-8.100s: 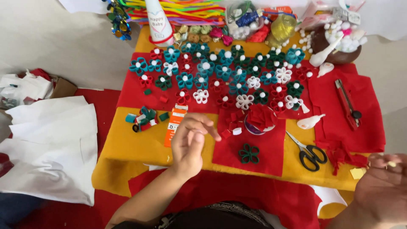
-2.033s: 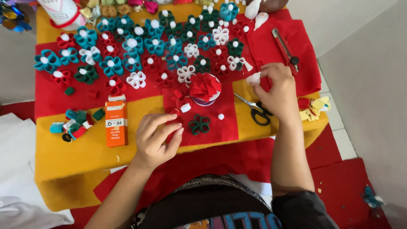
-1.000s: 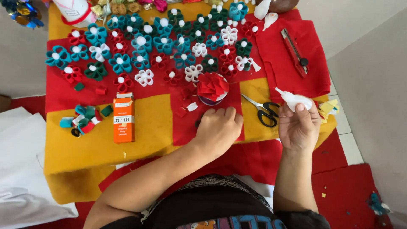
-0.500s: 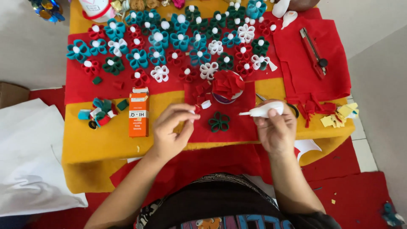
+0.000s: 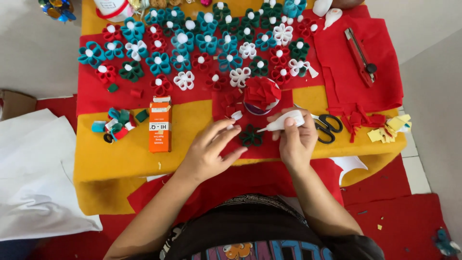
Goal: Assembling and organizing small decorative flowers made of felt using glue and scissors at a workshop station.
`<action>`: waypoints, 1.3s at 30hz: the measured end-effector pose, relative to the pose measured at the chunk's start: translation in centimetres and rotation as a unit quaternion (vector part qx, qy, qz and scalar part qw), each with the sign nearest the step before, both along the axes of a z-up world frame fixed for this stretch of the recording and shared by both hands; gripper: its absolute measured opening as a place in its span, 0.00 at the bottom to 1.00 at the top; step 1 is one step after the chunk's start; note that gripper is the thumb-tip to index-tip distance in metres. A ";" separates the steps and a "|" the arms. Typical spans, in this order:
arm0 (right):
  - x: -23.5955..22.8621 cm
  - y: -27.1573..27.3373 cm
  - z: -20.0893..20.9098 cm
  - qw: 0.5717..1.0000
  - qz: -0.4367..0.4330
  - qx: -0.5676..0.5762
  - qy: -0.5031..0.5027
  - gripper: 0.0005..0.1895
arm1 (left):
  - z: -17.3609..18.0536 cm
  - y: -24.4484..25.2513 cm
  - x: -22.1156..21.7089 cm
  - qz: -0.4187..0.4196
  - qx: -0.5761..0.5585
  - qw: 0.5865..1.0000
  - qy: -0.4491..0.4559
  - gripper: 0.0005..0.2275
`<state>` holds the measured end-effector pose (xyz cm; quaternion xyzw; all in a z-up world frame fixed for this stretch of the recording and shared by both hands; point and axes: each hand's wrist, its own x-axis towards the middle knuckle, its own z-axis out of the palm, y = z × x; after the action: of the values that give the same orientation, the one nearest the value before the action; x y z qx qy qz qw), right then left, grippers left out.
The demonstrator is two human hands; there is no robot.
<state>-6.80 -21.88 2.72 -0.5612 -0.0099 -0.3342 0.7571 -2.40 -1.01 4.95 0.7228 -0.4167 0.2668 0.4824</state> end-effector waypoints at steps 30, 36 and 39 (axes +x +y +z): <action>-1.0 0.4 0.3 0.978 0.008 -0.207 -0.035 0.08 | -1.4 -0.4 -0.3 0.069 0.098 0.986 -0.119 0.15; -1.0 0.4 0.5 0.975 0.003 -0.221 -0.034 0.08 | -1.2 -0.3 -0.5 0.065 0.103 0.986 -0.111 0.15; -0.9 0.4 0.6 0.972 -0.002 -0.232 -0.033 0.07 | -1.2 -0.3 -0.4 0.069 0.108 0.986 -0.108 0.15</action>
<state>-7.69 -21.50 3.36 -0.7099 -0.1111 -0.3426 0.6052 -2.78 -1.28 3.77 0.7649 -0.4418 0.3290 0.3340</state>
